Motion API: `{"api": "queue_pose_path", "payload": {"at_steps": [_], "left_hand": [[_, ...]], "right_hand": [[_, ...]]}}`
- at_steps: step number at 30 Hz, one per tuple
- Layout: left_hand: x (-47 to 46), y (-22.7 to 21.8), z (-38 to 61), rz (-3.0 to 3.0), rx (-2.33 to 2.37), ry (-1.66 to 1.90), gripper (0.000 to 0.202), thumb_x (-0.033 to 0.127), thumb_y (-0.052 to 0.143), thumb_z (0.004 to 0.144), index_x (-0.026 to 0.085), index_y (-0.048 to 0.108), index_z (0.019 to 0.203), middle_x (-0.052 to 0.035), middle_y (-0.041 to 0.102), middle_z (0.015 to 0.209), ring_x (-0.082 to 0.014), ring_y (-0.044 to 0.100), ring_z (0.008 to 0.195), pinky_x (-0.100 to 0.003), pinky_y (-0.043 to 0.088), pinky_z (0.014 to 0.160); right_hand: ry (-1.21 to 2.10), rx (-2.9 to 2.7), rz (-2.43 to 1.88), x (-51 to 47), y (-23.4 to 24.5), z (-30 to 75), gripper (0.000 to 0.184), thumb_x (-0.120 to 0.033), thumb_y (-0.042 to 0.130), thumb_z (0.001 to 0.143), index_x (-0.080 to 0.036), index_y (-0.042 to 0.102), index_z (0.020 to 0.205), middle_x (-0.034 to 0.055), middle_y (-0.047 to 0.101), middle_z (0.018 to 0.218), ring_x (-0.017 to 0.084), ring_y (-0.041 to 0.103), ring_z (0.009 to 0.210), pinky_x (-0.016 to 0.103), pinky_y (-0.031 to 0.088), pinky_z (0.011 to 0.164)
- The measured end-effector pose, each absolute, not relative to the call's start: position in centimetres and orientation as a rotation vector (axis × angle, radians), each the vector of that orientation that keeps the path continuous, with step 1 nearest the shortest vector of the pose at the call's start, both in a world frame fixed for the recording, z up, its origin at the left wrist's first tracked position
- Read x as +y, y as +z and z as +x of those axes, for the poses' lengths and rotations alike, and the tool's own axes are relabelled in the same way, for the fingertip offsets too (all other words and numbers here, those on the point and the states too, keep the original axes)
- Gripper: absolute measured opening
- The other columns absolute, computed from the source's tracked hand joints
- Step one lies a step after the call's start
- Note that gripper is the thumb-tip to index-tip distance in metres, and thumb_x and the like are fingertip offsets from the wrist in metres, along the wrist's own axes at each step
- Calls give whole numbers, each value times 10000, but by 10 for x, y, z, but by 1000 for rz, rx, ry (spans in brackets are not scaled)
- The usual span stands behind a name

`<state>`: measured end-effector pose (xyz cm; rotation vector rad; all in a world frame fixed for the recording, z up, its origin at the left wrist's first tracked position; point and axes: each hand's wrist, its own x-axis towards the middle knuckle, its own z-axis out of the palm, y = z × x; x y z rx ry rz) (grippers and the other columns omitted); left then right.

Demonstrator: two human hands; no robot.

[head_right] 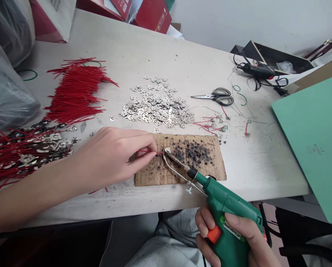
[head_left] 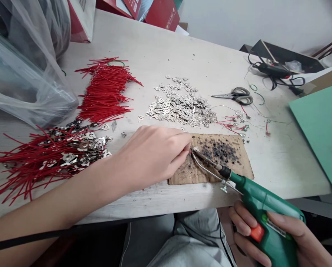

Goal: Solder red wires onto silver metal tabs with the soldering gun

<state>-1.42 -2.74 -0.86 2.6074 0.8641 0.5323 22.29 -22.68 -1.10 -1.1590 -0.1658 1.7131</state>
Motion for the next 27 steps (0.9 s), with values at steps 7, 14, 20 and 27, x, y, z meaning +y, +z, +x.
{"api": "queue_pose_path", "payload": {"at_steps": [7, 14, 20, 27], "left_hand": [[-27, -9, -13, 2611, 864, 545, 178, 222, 552, 968, 183, 655, 828, 10, 701, 794, -133, 567, 628, -281, 319, 573], [-27, -9, -14, 2602, 858, 554, 177, 219, 551, 962, 176, 659, 829, 3, 697, 783, -127, 561, 616, -279, 327, 573], [-28, -7, -14, 2579, 881, 533, 157, 202, 571, 941, 178, 658, 813, 8, 680, 750, -121, 544, 601, -269, 316, 568], [-26, -7, -14, 2578, 874, 563, 164, 202, 575, 936, 176, 653, 794, 12, 664, 735, -117, 531, 596, -266, 320, 567]], "right_hand": [[1709, -159, -1205, -225, -9, 223, 282, -431, 519, 952, -194, 635, 852, 65, 578, 822, 121, 413, 520, 315, 502, 553], [1640, -131, -1259, -221, -5, 218, 177, -384, 622, 893, -227, 650, 971, 41, 565, 784, 126, 445, 489, 297, 514, 485], [1626, -102, -1263, -224, -5, 217, 225, -397, 640, 882, -237, 647, 1039, 39, 566, 783, 138, 466, 497, 300, 522, 482], [1610, -55, -1283, -222, -4, 219, 297, -386, 672, 862, -255, 632, 1126, 35, 561, 787, 147, 462, 491, 330, 533, 493]]}}
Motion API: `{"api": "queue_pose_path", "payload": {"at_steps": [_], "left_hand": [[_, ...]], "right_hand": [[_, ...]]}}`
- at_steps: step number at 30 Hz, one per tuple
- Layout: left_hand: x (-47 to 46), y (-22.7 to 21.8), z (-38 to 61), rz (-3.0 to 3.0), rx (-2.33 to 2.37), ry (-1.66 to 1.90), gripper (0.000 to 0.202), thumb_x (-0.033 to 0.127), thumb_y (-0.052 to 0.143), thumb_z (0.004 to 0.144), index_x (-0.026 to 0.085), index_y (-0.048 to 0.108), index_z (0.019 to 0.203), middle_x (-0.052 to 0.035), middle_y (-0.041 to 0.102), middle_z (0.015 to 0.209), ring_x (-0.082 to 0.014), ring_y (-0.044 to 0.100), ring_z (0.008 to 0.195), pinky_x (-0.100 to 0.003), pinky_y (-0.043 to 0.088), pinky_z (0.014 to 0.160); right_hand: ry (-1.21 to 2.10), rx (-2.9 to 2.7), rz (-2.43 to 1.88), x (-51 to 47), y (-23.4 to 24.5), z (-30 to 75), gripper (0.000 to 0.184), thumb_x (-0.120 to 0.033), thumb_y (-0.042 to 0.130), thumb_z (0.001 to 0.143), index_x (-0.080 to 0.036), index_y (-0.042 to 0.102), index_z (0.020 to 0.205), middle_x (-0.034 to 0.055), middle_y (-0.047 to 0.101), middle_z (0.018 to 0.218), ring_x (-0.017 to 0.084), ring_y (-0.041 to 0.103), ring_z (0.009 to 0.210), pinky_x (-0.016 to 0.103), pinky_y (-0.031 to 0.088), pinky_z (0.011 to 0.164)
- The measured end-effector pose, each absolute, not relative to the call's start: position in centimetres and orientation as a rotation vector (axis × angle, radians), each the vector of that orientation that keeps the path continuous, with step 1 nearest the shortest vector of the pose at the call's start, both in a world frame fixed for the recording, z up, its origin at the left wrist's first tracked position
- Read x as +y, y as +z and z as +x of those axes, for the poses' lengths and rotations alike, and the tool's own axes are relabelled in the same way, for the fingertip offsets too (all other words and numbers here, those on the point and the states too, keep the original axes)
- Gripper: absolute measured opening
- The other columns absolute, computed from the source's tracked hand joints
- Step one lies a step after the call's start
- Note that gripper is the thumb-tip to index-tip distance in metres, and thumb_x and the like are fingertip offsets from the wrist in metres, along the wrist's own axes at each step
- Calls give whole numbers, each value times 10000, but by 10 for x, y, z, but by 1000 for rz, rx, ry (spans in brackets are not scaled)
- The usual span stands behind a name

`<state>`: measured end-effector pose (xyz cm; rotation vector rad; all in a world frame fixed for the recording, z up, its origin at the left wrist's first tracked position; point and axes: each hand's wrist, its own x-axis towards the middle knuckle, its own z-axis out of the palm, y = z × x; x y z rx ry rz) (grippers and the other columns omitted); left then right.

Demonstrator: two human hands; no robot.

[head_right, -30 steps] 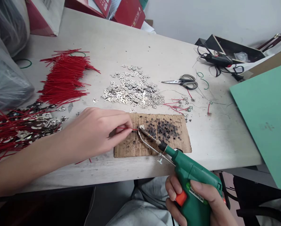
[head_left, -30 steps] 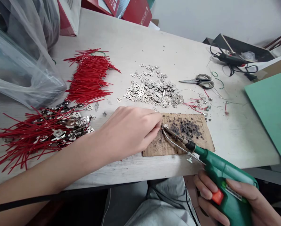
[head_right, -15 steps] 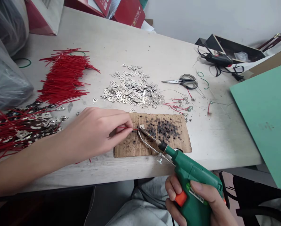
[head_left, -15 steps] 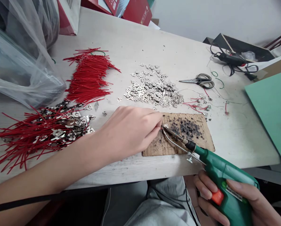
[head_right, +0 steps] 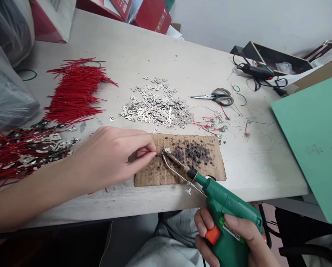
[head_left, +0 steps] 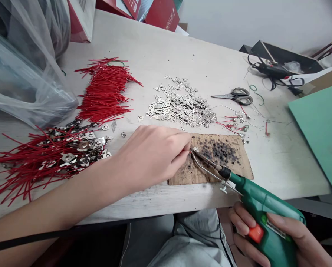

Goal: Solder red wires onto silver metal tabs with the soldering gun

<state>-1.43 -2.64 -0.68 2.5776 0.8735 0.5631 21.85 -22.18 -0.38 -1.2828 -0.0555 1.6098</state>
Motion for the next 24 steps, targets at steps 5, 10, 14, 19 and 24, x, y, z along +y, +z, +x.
{"api": "queue_pose_path", "payload": {"at_steps": [5, 10, 14, 19, 24], "left_hand": [[-27, -7, -14, 2574, 866, 563, 151, 191, 577, 930, 175, 657, 803, 14, 668, 740, -112, 535, 603, -266, 320, 569], [-28, -8, -14, 2581, 859, 585, 162, 195, 567, 938, 173, 659, 806, 12, 674, 743, -110, 534, 600, -266, 330, 568], [-29, -8, -14, 2581, 859, 597, 166, 199, 567, 943, 173, 663, 810, 12, 678, 747, -106, 545, 605, -260, 345, 575], [-28, -8, -13, 2572, 861, 594, 163, 202, 574, 943, 172, 667, 813, 11, 681, 751, -108, 554, 608, -261, 353, 575], [-28, -7, -14, 2558, 870, 587, 149, 194, 581, 924, 174, 660, 800, 12, 674, 742, -111, 540, 599, -264, 342, 570]], "right_hand": [[1603, -26, -1337, -220, -3, 218, 226, -391, 741, 804, -247, 633, 939, 37, 543, 760, 136, 395, 458, 356, 504, 468], [1585, -5, -1352, -219, -2, 216, 254, -388, 758, 778, -256, 639, 960, 31, 528, 745, 147, 383, 464, 359, 483, 440], [1579, -25, -1349, -220, -3, 216, 233, -381, 757, 778, -254, 619, 916, 33, 535, 744, 148, 381, 475, 342, 483, 430], [1599, -54, -1329, -221, -5, 217, 227, -418, 689, 834, -232, 634, 951, 36, 549, 775, 117, 379, 464, 326, 488, 467], [1615, -82, -1297, -222, -5, 218, 193, -406, 668, 852, -235, 634, 936, 43, 543, 776, 136, 396, 493, 318, 475, 472]]}}
